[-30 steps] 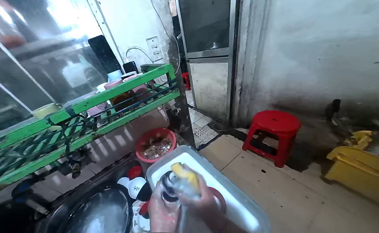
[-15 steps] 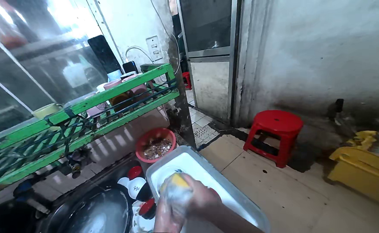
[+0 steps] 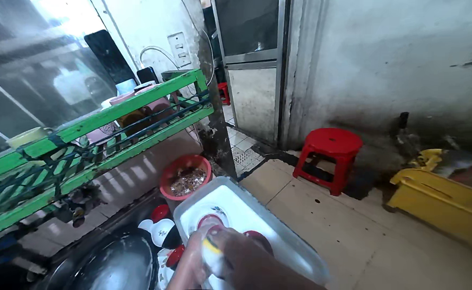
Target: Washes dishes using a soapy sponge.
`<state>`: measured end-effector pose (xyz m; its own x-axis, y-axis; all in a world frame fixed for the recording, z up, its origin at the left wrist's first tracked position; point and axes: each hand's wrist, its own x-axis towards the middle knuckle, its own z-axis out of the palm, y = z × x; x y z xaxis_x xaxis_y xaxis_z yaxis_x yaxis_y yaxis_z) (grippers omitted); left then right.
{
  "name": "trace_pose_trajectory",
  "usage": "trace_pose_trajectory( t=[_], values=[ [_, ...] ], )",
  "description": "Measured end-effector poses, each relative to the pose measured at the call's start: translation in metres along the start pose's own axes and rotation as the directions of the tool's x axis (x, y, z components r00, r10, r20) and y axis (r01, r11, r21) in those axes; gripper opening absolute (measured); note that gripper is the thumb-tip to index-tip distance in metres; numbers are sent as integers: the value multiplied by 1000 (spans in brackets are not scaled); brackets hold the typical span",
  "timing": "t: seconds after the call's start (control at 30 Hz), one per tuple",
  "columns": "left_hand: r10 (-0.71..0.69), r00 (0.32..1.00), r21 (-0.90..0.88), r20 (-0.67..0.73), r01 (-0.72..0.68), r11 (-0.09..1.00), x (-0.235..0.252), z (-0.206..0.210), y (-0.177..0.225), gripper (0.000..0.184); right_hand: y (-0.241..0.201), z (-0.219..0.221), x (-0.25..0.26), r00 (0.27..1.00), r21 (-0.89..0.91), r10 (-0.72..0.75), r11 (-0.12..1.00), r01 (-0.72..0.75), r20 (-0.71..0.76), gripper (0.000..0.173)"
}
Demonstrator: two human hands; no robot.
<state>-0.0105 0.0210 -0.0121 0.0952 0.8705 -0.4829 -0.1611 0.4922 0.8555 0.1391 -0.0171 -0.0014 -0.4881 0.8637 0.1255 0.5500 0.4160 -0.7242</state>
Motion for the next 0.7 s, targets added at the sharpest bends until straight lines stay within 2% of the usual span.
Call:
trace_pose_trajectory(
  t=[0.03, 0.07, 0.1, 0.13, 0.17, 0.2, 0.23, 0.27, 0.3, 0.33, 0.4, 0.43, 0.5, 0.53, 0.57, 0.6, 0.63, 0.7],
  values=[
    [-35, 999, -41, 28, 36, 999, 4, 0, 4, 41, 2, -1, 1, 1000, 63, 8, 998, -9, 3, 51],
    [41, 999, -11, -1, -41, 999, 4, 4, 5, 41, 8, 0, 3, 996, 204, 80, 976, -70, -42, 52],
    [207, 978, 96, -33, -204, 974, 4, 8, 0, 41, 16, 3, 8, 975, 397, 194, 907, -138, -104, 52],
    [411, 912, 254, -19, -393, 884, 8, 10, -9, 39, 26, 7, 14, 938, 548, 313, 816, -183, -152, 49],
    [557, 830, 374, 29, -526, 764, 14, 10, -18, 41, 31, 7, 20, 898, 637, 411, 737, -225, -158, 47],
    [619, 784, 437, 50, -574, 692, 17, 11, -23, 45, 32, 6, 21, 887, 637, 428, 736, -230, -173, 48],
    [608, 792, 446, 58, -565, 694, 14, 11, -22, 44, 28, 4, 18, 914, 553, 361, 807, -207, -184, 51],
    [530, 845, 408, 72, -509, 757, 9, 8, -17, 40, 22, 1, 13, 957, 404, 252, 898, -175, -145, 49],
    [401, 912, 329, 90, -407, 852, 6, 4, -9, 38, 18, -1, 8, 992, 186, 103, 978, -89, -71, 47],
    [242, 961, 241, 134, -269, 933, 7, -1, -1, 38, 19, 1, 6, 997, -24, -76, 997, 76, -3, 40],
    [1, 969, 111, 247, -30, 993, 8, -11, 11, 40, 24, 1, 10, 917, -302, -381, 866, 398, 116, 29],
    [-73, 955, 60, 289, 58, 996, 7, -13, 14, 42, 23, -5, 12, 866, -386, -475, 778, 495, 153, 27],
    [-121, 935, -74, 333, 154, 985, 3, -13, 16, 50, 24, -20, 19, 799, -485, -589, 667, 566, 122, 27],
    [-87, 942, -136, 325, 137, 981, 0, -8, 17, 53, 29, -25, 23, 793, -507, -606, 663, 551, 69, 29],
    [0, 965, -160, 262, 44, 986, -4, -2, 18, 51, 35, -25, 24, 803, -513, -596, 694, 506, -16, 33],
    [136, 976, -114, 168, -118, 987, -7, 5, 19, 47, 39, -20, 23, 818, -486, -562, 753, 443, -125, 35],
    [293, 952, -8, 86, -293, 956, -6, 10, 20, 43, 40, -10, 24, 824, -437, -504, 822, 366, -259, 37],
    [568, 823, 299, -11, -539, 787, 1, 10, 19, 35, 33, 23, 29, 788, -266, -281, 951, 154, -548, 39]
  ],
)
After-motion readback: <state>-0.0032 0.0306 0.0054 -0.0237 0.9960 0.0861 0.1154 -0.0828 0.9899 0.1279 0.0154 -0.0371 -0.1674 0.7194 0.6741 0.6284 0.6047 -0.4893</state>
